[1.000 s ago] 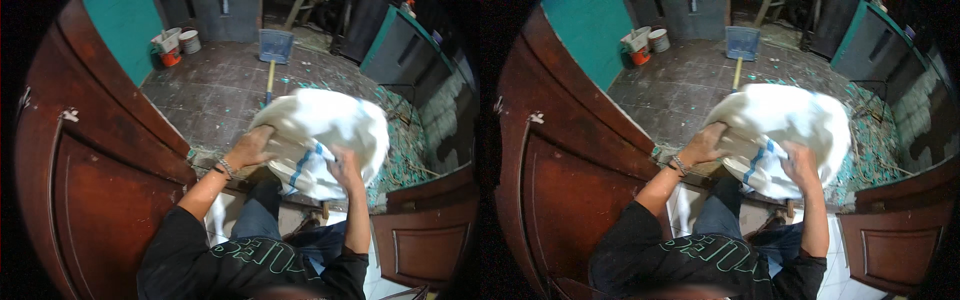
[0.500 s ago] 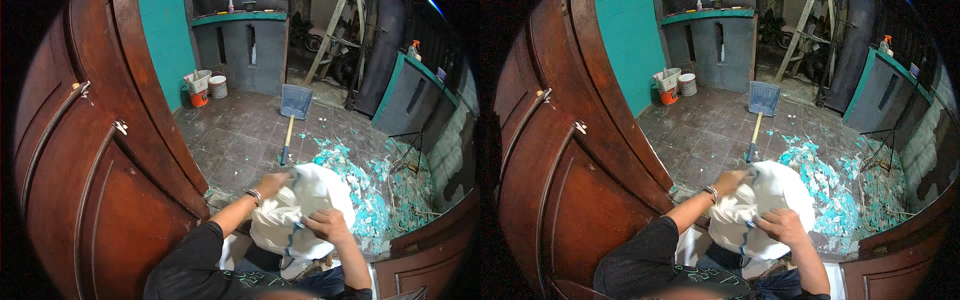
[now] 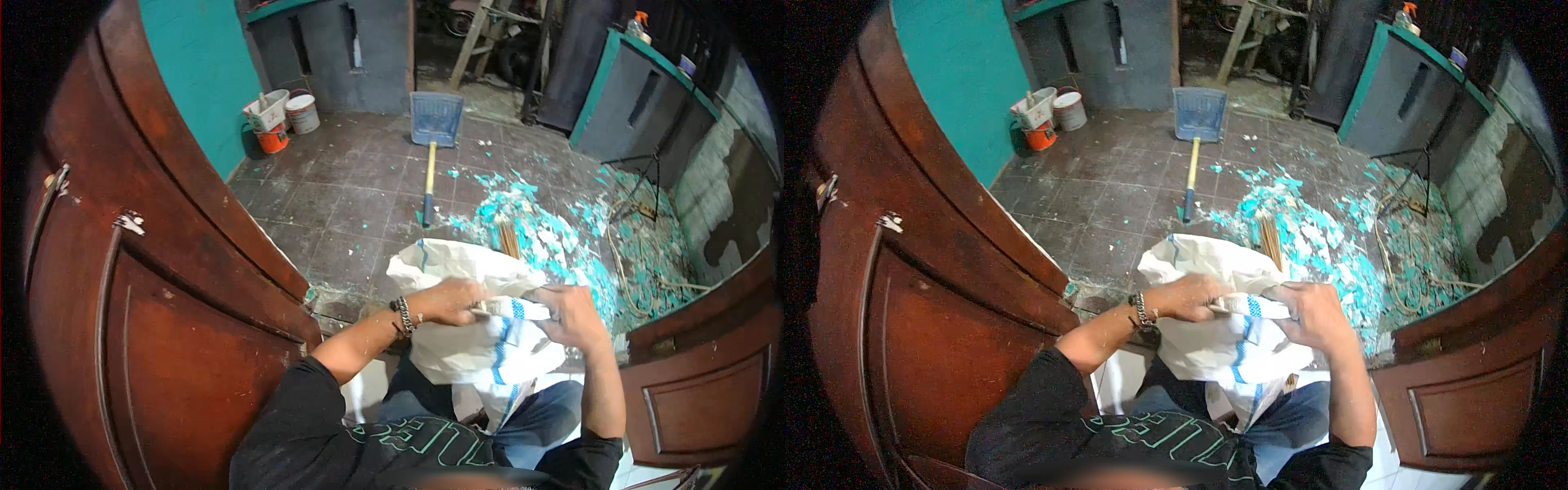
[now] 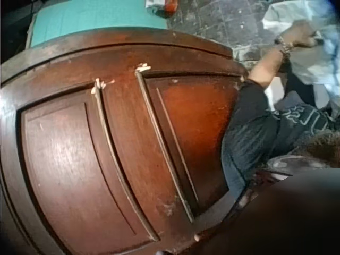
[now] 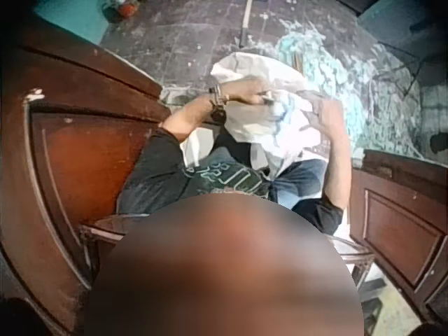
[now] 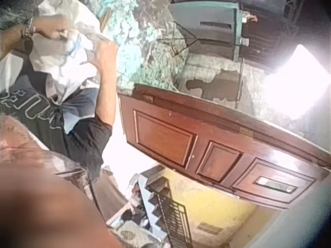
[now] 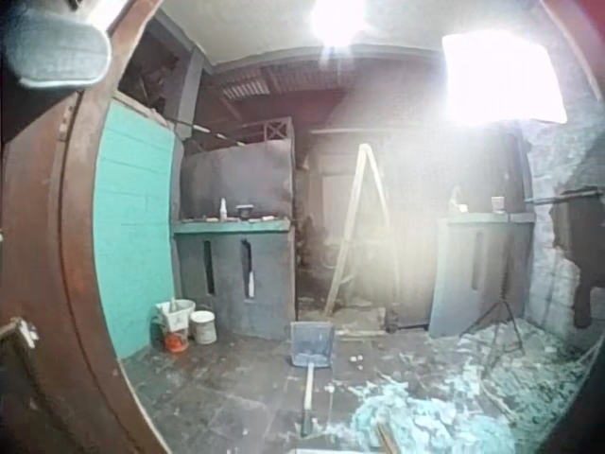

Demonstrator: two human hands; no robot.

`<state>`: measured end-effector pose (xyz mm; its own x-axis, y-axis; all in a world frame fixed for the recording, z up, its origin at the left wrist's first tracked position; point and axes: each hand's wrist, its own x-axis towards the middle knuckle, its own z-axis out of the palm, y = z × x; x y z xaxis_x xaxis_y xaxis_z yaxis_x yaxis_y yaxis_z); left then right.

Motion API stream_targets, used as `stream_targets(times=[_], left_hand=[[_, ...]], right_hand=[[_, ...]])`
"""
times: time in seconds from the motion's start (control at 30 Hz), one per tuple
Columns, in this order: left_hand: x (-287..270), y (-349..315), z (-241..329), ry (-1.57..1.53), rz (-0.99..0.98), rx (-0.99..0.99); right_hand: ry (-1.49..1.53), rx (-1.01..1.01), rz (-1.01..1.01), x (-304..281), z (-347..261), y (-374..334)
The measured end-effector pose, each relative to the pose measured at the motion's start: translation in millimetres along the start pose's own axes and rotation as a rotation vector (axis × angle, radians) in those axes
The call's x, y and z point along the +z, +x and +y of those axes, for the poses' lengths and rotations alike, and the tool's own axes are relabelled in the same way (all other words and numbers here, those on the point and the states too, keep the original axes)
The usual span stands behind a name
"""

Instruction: Sweep up debris from a damaged floor into a dustpan and empty it into a bag.

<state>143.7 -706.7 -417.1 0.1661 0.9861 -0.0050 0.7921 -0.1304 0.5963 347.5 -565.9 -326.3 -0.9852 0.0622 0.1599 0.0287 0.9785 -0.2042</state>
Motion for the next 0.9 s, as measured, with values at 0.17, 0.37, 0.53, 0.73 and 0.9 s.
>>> stream_targets(times=[0.17, 0.37, 0.53, 0.73, 0.9], left_hand=[[0.5, 32.8, 24.3, 0.272, 0.26, 0.375], [7.6, 56.0, 68.5, 0.523, 0.147, 0.651], [-24.2, 28.8, 27.4, 0.529, 0.443, 0.212], [-26.4, 16.1, 3.4, 0.581, 0.288, 0.064], [-27.0, 5.0, -1.9, 0.528, 0.218, -0.051]], right_hand=[[0.739, 0.183, -0.314, 1.1, 64.9, -4.2], [0.371, -0.007, -0.445, 63.4, 115.2, 35.4], [-0.349, 0.814, -0.324, 52.6, 260.0, -29.7], [-0.371, 0.7, -0.154, 39.1, 169.6, 15.9], [-0.189, 0.604, 0.373, 35.7, 132.7, 51.0]])
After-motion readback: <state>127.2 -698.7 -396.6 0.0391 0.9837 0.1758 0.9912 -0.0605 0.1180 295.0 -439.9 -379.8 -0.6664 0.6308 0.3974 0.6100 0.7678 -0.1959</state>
